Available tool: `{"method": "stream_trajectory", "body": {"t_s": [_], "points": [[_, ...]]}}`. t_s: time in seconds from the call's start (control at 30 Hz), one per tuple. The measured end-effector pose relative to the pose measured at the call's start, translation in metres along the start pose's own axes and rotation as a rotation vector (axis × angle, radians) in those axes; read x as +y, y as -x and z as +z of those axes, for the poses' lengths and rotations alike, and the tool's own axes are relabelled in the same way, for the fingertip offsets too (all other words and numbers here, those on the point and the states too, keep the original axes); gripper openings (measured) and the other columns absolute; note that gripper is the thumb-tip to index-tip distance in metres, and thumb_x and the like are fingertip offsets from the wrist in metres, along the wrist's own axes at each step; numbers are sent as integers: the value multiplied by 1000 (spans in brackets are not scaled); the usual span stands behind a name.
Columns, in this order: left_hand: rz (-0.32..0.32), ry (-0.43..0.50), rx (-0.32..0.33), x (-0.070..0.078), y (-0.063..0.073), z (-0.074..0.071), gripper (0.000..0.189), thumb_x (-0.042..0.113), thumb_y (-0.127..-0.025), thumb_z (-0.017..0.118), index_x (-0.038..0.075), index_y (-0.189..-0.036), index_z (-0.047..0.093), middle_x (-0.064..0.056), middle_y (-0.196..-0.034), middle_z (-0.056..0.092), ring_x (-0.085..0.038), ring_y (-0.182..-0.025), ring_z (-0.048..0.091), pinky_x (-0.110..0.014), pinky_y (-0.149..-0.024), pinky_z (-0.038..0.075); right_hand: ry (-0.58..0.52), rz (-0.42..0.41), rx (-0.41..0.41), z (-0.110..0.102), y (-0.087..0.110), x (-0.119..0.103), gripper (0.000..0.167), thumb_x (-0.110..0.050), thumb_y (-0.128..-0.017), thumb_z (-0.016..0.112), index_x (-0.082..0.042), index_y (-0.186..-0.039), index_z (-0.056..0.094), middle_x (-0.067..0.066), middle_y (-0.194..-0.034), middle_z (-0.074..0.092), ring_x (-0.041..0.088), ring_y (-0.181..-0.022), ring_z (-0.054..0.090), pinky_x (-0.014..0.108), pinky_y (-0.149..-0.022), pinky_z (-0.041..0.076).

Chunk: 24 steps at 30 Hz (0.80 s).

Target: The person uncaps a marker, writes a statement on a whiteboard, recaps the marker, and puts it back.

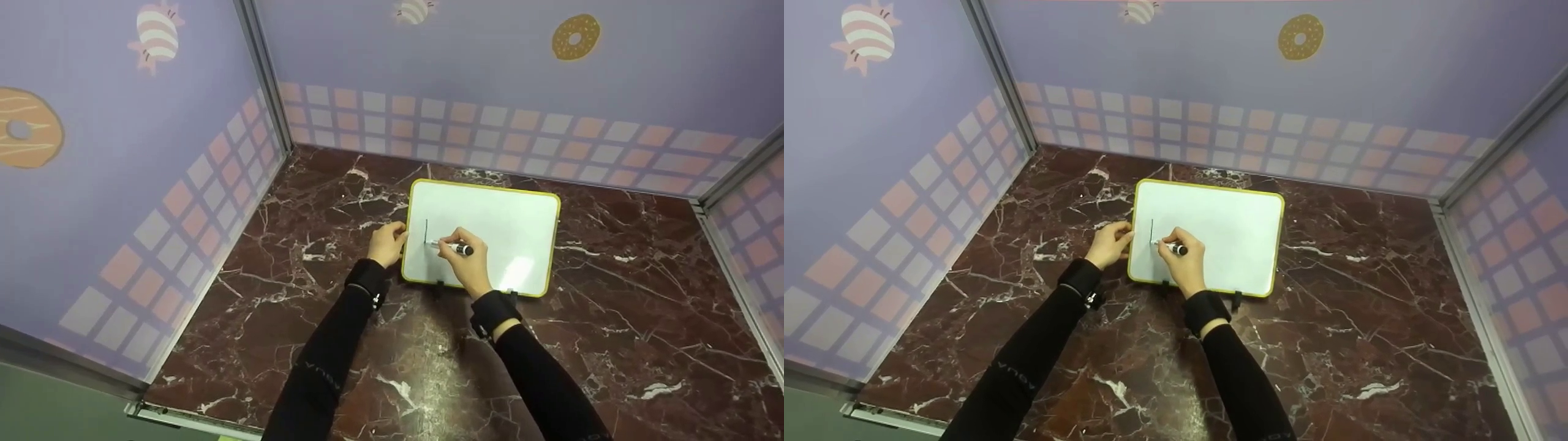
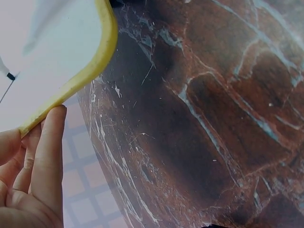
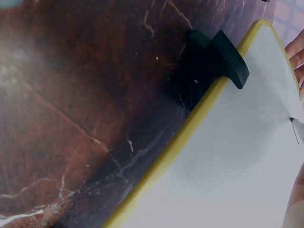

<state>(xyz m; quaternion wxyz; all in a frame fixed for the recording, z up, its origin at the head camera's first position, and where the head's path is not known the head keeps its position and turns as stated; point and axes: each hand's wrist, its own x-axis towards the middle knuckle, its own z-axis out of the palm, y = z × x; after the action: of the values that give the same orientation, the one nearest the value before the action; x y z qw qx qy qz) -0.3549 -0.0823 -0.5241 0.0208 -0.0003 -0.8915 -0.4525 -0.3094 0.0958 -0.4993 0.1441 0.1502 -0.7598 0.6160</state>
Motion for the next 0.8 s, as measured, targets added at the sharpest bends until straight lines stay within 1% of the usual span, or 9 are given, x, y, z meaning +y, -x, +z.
{"method": "stream_trajectory", "body": {"t_s": [0.2,0.27,0.43,0.6,0.8], "points": [[1,-6,5,-2,-2,1,20,14,-100,58,0,-112,67,-17,-101,72,-30,-85,71,-29,-66,62,8,22,-8,0,2,-1,10,7,-88,65,10,-80,62,28,-92,69,39,-72,70,20,-66,61],[-9,3,-4,-3,-2,1,21,14,-100,58,1,-113,67,-16,-102,72,-30,-84,71,-29,-66,62,-14,16,10,0,2,-2,10,7,-89,65,12,-80,61,30,-92,68,40,-72,70,20,-66,60],[-36,30,-25,-4,-2,1,22,14,-101,57,2,-116,67,-17,-103,71,-31,-84,72,-30,-67,62,-96,10,71,-3,-1,-2,11,6,-90,65,14,-83,59,34,-95,67,35,-74,72,21,-69,60],[-26,28,-18,-3,-1,0,21,13,-100,57,1,-115,67,-19,-101,71,-33,-83,72,-30,-65,62,-115,33,51,-3,-5,-1,11,5,-90,66,15,-87,61,33,-99,68,39,-79,72,22,-73,61],[-17,50,-17,-3,-1,-1,20,12,-100,58,0,-113,67,-20,-102,71,-34,-84,72,-30,-64,63,-103,34,49,0,-7,0,11,6,-89,67,15,-87,61,33,-98,68,43,-80,71,20,-71,60]]}}
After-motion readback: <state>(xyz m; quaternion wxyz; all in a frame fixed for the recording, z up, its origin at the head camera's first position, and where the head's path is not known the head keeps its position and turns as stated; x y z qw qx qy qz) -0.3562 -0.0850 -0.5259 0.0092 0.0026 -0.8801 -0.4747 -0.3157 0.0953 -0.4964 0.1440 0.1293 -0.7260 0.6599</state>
